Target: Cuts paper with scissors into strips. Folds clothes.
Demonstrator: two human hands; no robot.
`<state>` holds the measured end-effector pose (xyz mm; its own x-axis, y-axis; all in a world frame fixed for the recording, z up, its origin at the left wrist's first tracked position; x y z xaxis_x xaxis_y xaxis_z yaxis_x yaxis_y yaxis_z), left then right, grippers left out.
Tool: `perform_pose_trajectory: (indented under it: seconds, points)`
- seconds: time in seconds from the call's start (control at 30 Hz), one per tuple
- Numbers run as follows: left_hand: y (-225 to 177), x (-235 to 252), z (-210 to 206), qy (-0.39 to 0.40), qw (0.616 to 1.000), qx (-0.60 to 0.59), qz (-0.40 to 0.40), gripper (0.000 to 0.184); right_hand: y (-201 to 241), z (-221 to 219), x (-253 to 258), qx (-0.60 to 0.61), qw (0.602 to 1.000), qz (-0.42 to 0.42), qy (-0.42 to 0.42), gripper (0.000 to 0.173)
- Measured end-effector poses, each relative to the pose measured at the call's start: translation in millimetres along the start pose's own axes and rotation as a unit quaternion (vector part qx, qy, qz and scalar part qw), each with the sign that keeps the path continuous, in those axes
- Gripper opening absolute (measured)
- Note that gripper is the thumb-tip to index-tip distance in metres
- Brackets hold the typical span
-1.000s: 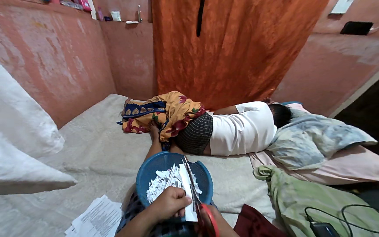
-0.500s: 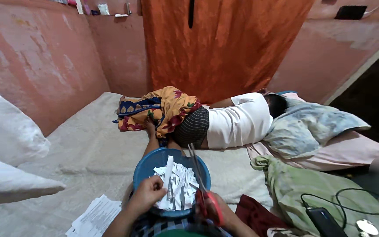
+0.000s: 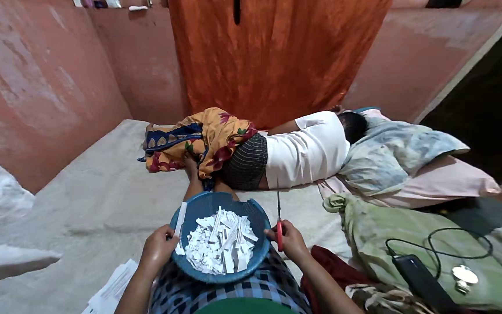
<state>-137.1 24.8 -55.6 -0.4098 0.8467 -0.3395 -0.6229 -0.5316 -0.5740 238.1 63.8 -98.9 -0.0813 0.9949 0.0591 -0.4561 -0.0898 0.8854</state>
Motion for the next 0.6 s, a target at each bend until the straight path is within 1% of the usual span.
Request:
perform_pose_trajectory:
  seconds: [0.07,0.13,0.27,0.33,0.4,0.47,0.6]
  points:
    - [0,4,-4,-0.002,1.000,-0.004,0.003,0.024,-6,-10,-2,0.077,0.997,-0.014,-0.023,0.034]
    - [-2,7,-4,-0.008,1.000,0.004,0.004,0.024,-3,-14,-12,0.137,0.989,-0.019,-0.044,0.028]
    - [-8,23,-7,0.004,1.000,0.010,-0.007,0.025,19,-13,-51,0.202,0.977,0.006,-0.070,0.028]
    - [-12,32,-15,0.022,0.999,0.021,-0.019,0.025,26,-14,-69,0.226,0.970,0.023,-0.088,0.029]
    - [-21,38,-22,0.026,0.999,0.035,-0.033,0.025,29,-15,-81,0.246,0.963,0.030,-0.109,0.027]
    - [-30,41,-28,0.024,0.998,0.044,-0.044,0.025,29,-18,-89,0.272,0.955,0.008,-0.115,0.022]
    - [-53,41,-38,0.040,0.993,0.085,-0.068,0.026,24,-26,-97,0.360,0.921,-0.106,-0.104,0.011]
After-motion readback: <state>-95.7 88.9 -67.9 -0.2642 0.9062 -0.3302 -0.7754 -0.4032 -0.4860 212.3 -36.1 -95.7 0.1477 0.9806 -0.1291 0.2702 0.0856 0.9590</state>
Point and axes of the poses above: each hand's wrist, its own x-axis towards the middle knuckle, its own z-axis out of the back of the hand, y = z × x, the point moved 4 cm from there along x, towards the middle knuckle, and after that the axes turned 14 degrees about z, right-handed, at the moved point
